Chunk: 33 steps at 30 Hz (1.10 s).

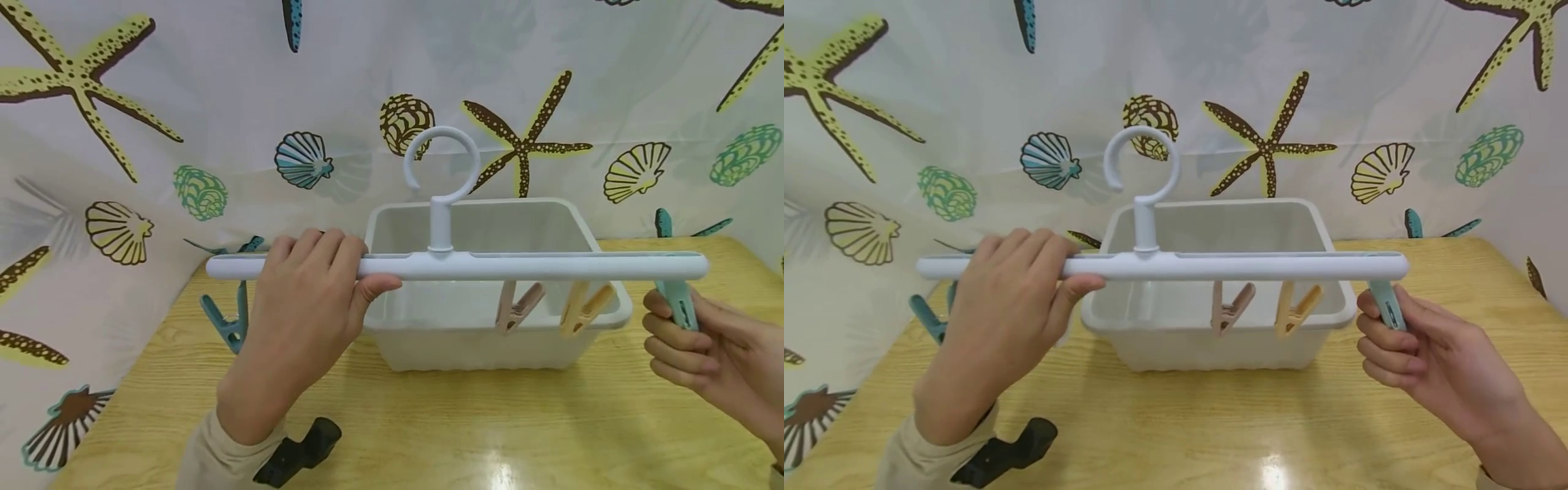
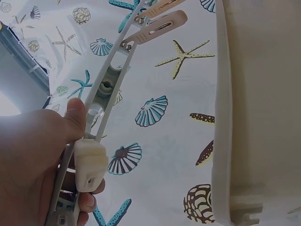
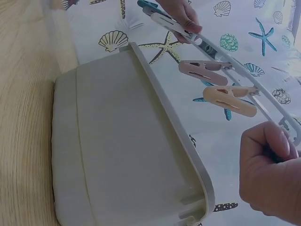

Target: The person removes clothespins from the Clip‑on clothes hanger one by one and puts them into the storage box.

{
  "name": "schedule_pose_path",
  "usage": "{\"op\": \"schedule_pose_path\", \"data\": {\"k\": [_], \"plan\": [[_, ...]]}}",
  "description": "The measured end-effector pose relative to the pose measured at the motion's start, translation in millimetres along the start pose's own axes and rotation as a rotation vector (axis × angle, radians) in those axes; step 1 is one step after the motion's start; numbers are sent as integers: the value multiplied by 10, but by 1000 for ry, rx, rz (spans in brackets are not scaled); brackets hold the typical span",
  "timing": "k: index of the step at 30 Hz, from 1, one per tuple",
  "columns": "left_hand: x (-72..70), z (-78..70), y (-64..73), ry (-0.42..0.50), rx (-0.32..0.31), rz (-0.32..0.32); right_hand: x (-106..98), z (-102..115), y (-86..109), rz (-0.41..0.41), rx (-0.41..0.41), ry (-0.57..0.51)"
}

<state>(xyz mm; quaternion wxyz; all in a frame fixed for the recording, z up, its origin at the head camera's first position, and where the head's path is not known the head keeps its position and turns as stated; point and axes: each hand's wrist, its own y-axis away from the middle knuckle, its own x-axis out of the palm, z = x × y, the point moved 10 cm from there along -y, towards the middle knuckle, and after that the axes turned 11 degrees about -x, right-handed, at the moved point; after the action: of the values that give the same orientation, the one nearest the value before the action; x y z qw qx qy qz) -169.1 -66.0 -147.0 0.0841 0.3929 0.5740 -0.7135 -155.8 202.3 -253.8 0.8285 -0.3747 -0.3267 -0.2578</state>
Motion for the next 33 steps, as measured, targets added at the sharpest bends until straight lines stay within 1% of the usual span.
{"op": "schedule_pose_path", "data": {"k": [5,9,12,17,21,26,30,33], "plan": [[-34,-3,1,-3,-4,-21,29,-43,-21,10,30,-66],[-47,-12,4,-10,-6,-35,32,-54,-16,2,37,-83],[-47,-14,4,-17,-8,-38,28,-51,-14,0,35,-74],[-17,-11,7,-9,-13,-17,11,-40,-7,-4,31,-65],[-16,-10,4,-16,-18,-20,6,-39,-1,-4,27,-63],[-5,27,0,-31,-32,-1,-14,-8,-2,4,14,-26],[-23,67,0,-34,-46,-8,-80,26,16,-7,6,8],[-25,96,2,-35,-61,6,-130,39,36,-19,7,26]]}}
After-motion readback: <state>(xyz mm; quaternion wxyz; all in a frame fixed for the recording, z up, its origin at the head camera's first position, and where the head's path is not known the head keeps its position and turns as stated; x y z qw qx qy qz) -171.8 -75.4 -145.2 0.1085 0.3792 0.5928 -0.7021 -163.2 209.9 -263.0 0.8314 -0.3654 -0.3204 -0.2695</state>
